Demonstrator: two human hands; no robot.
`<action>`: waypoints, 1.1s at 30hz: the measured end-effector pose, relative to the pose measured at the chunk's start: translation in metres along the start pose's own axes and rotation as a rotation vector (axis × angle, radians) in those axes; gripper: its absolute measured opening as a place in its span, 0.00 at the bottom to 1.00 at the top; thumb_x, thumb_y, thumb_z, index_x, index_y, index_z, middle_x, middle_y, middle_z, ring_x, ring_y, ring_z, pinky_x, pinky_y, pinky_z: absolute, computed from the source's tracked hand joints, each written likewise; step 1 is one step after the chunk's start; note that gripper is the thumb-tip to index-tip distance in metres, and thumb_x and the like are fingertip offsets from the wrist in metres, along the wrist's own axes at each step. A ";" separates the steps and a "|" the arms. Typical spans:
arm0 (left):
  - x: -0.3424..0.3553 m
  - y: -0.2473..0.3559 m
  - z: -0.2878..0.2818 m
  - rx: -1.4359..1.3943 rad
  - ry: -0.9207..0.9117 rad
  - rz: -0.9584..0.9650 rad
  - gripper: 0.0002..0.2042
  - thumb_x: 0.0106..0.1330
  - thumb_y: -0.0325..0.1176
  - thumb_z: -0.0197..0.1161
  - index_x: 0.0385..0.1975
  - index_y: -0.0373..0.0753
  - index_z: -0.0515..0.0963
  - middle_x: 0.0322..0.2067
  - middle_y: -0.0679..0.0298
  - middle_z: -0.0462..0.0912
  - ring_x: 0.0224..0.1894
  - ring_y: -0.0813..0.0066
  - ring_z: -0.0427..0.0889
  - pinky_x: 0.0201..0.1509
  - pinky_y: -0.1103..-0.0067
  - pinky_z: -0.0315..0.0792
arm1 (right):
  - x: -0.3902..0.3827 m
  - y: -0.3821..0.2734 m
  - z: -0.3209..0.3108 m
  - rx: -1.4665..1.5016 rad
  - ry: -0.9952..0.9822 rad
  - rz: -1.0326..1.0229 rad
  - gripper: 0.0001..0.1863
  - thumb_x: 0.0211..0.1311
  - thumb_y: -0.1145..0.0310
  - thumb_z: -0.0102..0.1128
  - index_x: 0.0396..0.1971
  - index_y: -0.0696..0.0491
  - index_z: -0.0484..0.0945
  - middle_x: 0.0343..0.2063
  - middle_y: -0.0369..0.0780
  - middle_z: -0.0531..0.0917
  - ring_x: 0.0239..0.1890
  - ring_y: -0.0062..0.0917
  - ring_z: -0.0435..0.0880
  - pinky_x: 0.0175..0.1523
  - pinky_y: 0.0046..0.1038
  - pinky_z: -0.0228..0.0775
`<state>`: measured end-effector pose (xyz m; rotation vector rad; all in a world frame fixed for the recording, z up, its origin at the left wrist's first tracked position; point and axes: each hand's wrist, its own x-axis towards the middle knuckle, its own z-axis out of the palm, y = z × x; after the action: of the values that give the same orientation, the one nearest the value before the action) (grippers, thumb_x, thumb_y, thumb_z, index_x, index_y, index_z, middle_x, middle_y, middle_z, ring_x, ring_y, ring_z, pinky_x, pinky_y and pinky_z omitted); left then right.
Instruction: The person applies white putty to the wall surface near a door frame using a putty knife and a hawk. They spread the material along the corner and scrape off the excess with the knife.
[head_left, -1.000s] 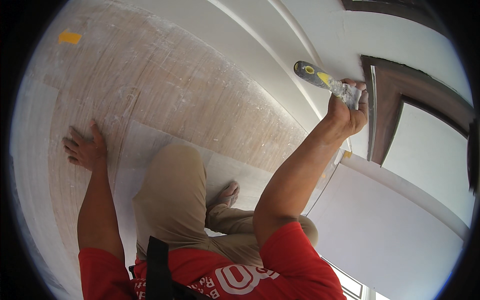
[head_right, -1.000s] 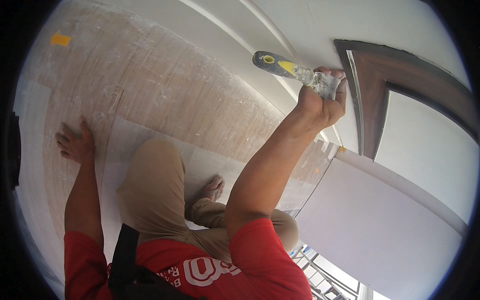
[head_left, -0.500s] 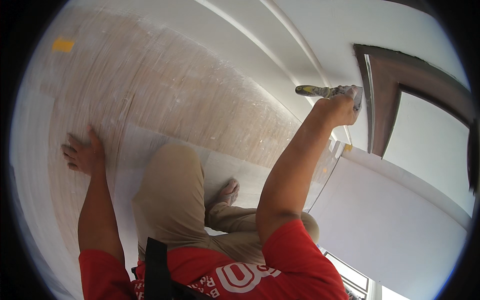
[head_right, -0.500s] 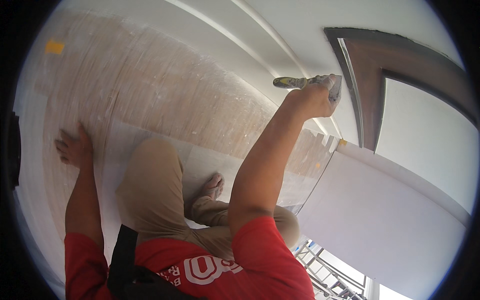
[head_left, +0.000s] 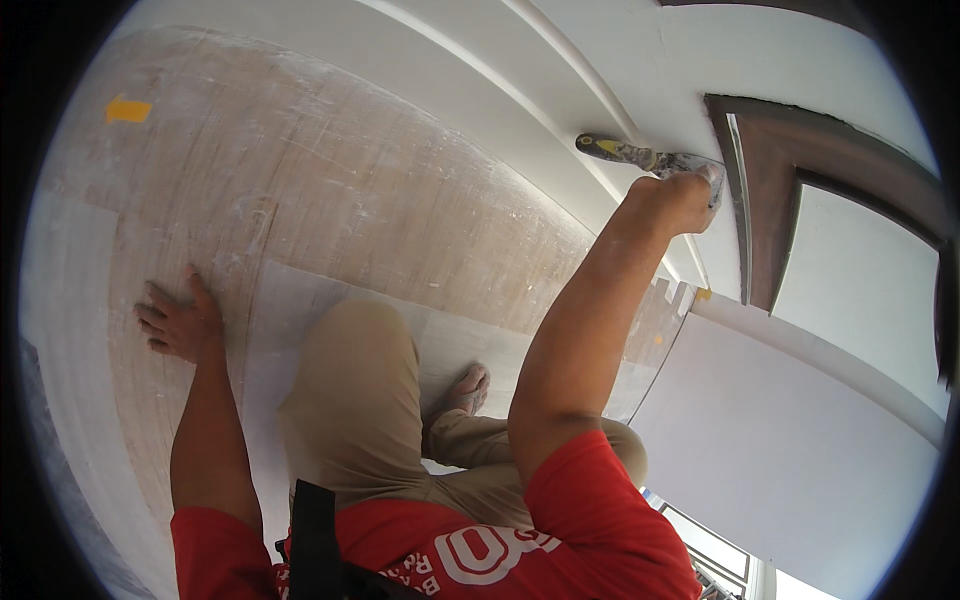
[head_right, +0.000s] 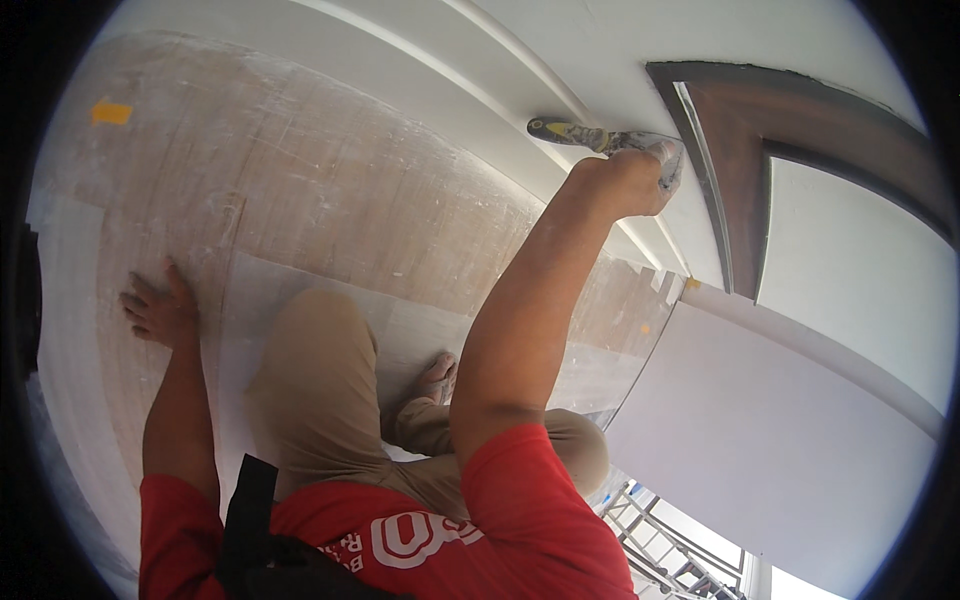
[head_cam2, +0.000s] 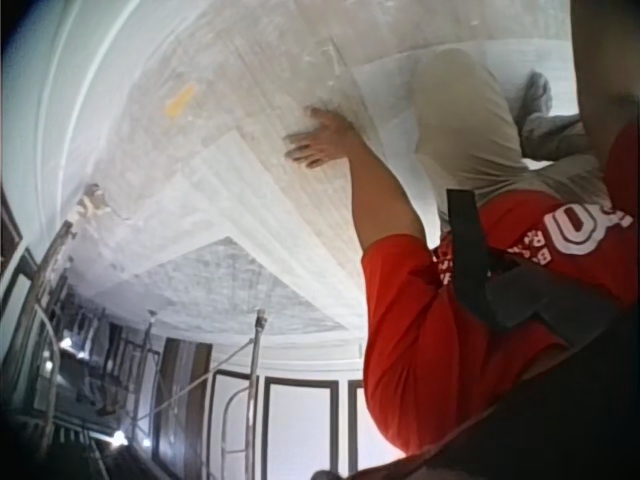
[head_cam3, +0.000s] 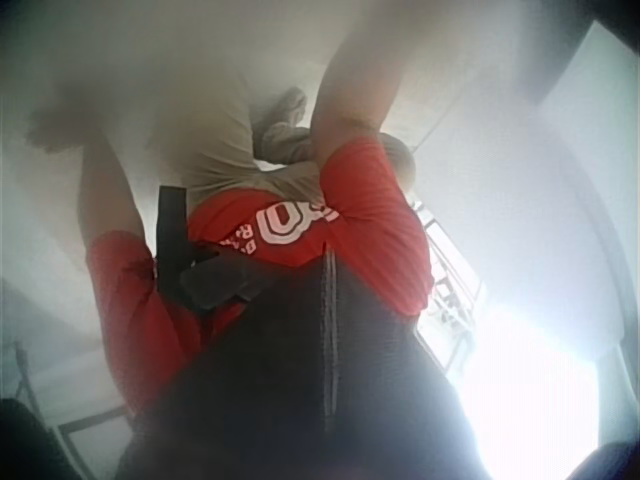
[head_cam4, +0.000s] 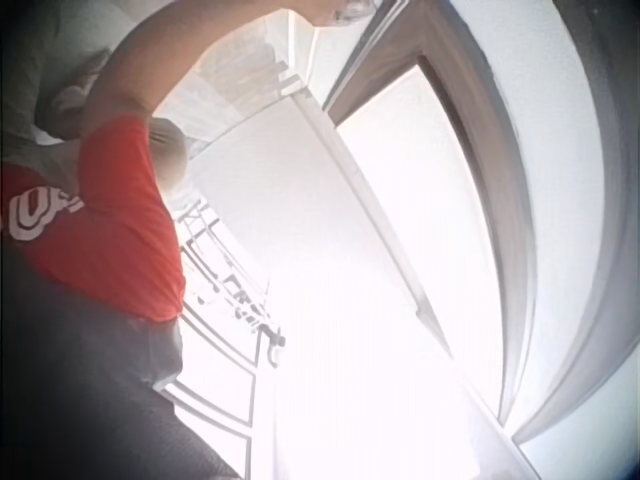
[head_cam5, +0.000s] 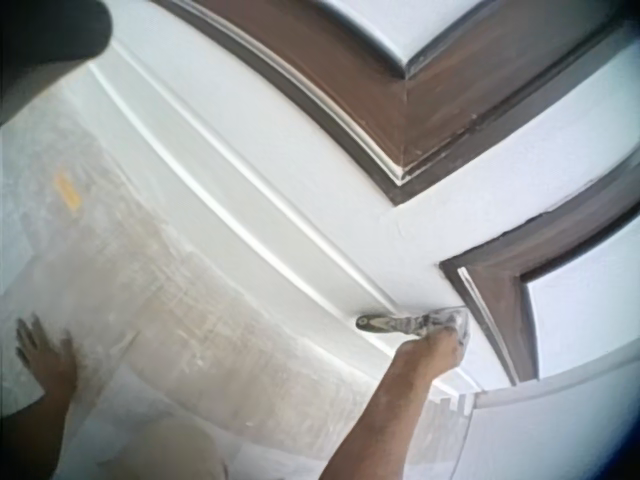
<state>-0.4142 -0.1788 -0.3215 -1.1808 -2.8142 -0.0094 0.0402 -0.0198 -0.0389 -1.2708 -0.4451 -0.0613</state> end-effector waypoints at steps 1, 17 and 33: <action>0.000 -0.001 0.000 0.007 -0.002 0.002 0.42 0.59 0.70 0.42 0.67 0.46 0.56 0.67 0.48 0.49 0.70 0.52 0.47 0.69 0.54 0.40 | 0.000 0.000 0.002 0.005 0.028 0.016 0.18 0.62 0.74 0.51 0.47 0.70 0.66 0.44 0.50 0.74 0.42 0.34 0.78 0.45 0.33 0.74; -0.002 0.001 -0.008 -0.020 -0.052 0.029 0.43 0.59 0.71 0.41 0.67 0.45 0.53 0.68 0.45 0.46 0.70 0.48 0.43 0.69 0.53 0.39 | -0.023 0.032 0.039 -0.009 -0.024 -0.170 0.12 0.54 0.71 0.51 0.36 0.61 0.77 0.36 0.44 0.81 0.28 0.27 0.80 0.32 0.22 0.72; 0.000 0.001 -0.007 -0.084 -0.076 -0.037 0.43 0.59 0.70 0.41 0.68 0.45 0.52 0.68 0.47 0.45 0.71 0.50 0.42 0.71 0.55 0.35 | 0.007 -0.007 0.004 0.082 0.114 0.104 0.17 0.56 0.77 0.54 0.44 0.71 0.68 0.43 0.49 0.75 0.41 0.34 0.79 0.42 0.36 0.77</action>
<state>-0.4128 -0.1786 -0.3147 -1.1691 -2.9287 -0.0878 0.0431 -0.0174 -0.0292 -1.2010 -0.2799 -0.0269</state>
